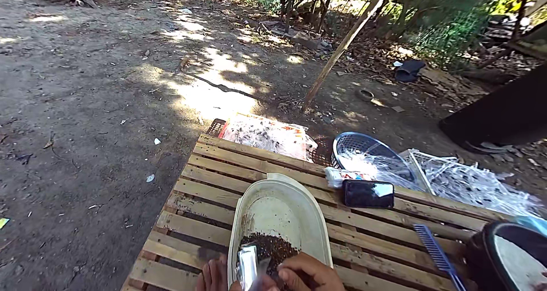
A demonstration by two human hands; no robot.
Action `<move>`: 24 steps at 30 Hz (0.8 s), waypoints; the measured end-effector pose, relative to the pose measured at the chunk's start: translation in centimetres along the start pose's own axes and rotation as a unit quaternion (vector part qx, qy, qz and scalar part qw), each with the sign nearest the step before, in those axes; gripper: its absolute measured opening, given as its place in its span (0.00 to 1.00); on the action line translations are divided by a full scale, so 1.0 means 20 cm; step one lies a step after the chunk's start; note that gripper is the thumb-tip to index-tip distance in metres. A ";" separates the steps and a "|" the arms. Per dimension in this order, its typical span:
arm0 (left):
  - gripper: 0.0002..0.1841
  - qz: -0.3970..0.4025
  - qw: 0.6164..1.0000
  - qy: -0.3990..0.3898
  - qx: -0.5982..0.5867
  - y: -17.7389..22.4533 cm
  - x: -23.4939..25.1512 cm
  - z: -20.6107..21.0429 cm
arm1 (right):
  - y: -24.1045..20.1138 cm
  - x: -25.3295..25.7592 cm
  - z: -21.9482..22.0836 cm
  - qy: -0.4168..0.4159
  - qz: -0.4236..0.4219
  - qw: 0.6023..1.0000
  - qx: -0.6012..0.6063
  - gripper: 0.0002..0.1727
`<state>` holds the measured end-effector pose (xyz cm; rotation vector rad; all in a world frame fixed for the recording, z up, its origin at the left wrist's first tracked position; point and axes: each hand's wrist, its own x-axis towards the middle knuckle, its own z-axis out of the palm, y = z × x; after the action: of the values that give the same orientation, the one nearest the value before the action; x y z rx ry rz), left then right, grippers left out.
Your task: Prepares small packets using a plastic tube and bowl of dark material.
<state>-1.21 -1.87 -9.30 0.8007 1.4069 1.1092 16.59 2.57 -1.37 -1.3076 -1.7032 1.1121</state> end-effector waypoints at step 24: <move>0.12 0.062 0.980 -0.108 0.155 0.19 -0.07 -0.02 | -0.03 -0.04 0.11 0.055 0.007 0.996 -0.063 0.11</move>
<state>-1.81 -1.99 -5.21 1.2101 1.3757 0.8744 14.61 1.32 -1.67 -1.4347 -1.7082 0.9354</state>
